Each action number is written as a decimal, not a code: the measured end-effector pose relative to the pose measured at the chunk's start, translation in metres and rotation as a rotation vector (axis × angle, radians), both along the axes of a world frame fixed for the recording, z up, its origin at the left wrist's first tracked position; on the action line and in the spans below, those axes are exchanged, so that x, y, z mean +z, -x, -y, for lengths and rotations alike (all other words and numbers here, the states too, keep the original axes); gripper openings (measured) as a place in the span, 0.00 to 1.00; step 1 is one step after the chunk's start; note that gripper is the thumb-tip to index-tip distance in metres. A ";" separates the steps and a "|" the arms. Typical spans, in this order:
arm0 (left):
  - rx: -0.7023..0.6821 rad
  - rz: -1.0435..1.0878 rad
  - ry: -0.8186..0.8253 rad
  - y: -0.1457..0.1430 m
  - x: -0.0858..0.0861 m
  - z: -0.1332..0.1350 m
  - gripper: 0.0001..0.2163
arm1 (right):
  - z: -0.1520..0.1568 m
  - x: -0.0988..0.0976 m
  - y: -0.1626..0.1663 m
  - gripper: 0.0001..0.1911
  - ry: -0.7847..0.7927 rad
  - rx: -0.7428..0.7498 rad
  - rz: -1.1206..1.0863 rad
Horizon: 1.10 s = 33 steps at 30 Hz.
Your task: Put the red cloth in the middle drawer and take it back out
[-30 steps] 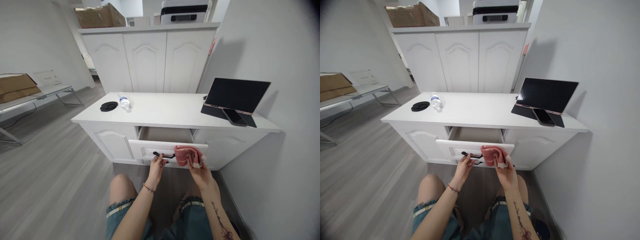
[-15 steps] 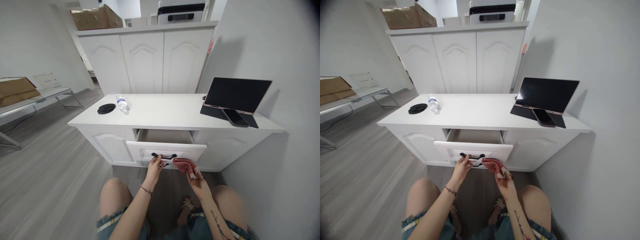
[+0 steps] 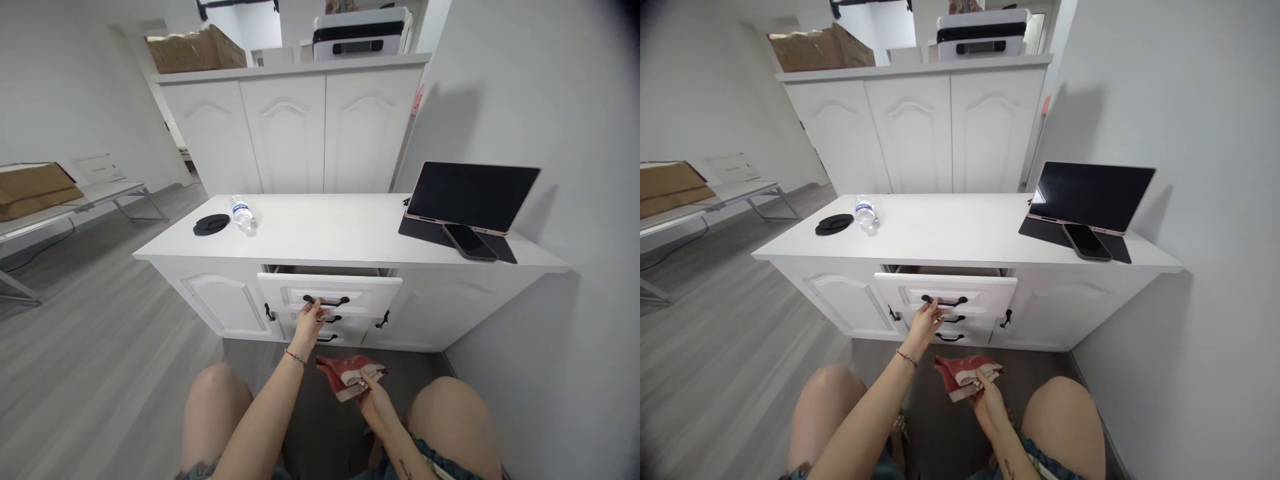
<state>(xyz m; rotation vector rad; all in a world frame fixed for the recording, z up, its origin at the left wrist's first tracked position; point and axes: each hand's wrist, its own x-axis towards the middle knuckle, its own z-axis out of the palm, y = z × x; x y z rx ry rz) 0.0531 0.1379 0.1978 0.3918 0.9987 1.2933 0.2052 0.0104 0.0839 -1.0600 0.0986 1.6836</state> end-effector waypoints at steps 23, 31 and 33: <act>0.004 -0.098 -0.004 -0.006 0.005 -0.041 0.21 | 0.000 -0.015 0.013 0.11 0.058 -0.055 0.038; 0.007 -0.066 -0.023 -0.006 0.001 -0.040 0.21 | 0.001 -0.019 0.018 0.09 0.085 -0.058 0.125; 0.001 -0.054 -0.049 -0.006 -0.003 -0.037 0.21 | 0.002 -0.019 0.020 0.10 0.051 -0.068 0.129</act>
